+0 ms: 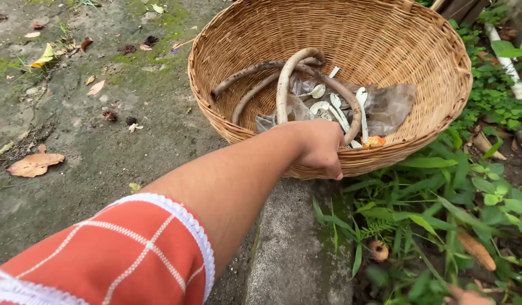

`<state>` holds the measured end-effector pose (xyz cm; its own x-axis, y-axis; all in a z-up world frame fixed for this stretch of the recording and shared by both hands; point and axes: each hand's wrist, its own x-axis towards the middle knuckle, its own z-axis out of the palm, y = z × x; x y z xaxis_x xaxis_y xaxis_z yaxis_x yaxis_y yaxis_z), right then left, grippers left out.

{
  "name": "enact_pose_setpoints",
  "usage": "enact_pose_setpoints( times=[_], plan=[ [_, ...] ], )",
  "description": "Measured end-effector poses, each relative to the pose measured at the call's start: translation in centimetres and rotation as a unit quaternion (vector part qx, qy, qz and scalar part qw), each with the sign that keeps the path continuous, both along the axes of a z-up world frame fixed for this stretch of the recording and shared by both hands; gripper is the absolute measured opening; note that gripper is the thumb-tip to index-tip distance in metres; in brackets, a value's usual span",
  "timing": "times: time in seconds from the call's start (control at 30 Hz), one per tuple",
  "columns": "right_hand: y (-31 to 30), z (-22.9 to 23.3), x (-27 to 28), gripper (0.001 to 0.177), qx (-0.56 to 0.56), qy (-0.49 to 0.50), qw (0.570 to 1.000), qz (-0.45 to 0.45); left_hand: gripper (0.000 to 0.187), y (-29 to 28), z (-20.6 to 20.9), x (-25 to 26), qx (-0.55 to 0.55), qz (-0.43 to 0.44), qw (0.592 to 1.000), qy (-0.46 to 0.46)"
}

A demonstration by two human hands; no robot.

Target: Picking up plastic waste, bottles, and debris from a yard and placing them in a basket.

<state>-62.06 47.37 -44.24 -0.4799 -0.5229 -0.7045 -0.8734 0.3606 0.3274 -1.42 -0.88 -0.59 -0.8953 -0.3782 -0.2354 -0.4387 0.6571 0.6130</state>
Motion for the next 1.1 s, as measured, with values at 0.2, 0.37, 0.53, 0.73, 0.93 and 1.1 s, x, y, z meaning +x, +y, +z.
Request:
enact_pose_setpoints(
  times=[0.2,0.37,0.53,0.73,0.93,1.1],
  plan=[
    [3.2,-4.5,10.7,0.029,-0.149,0.139,0.979,0.014,0.054,-0.4,-0.6,-0.2,-0.022,-0.011,1.0,0.004],
    [6.6,-9.8,10.5,0.019,-0.205,0.081,0.973,0.071,0.055,-0.3,-0.6,0.0,-0.059,-0.025,0.998,-0.003],
    [2.2,-0.9,22.0,0.021,-0.198,0.187,0.962,0.008,0.053,-0.1,0.3,0.3,-0.051,-0.014,0.999,-0.006],
    [-1.4,10.4,32.3,0.024,-0.097,0.193,0.962,-0.168,0.054,1.5,0.8,0.9,-0.035,0.003,0.999,-0.009],
    [-4.5,18.2,35.1,0.042,-0.018,0.195,0.973,-0.124,0.049,1.7,1.3,1.1,-0.034,0.006,0.999,-0.022],
    [0.7,12.6,31.6,0.075,-0.249,0.116,0.961,-0.041,0.047,1.6,1.3,1.1,-0.044,0.018,0.998,-0.032]
  ],
)
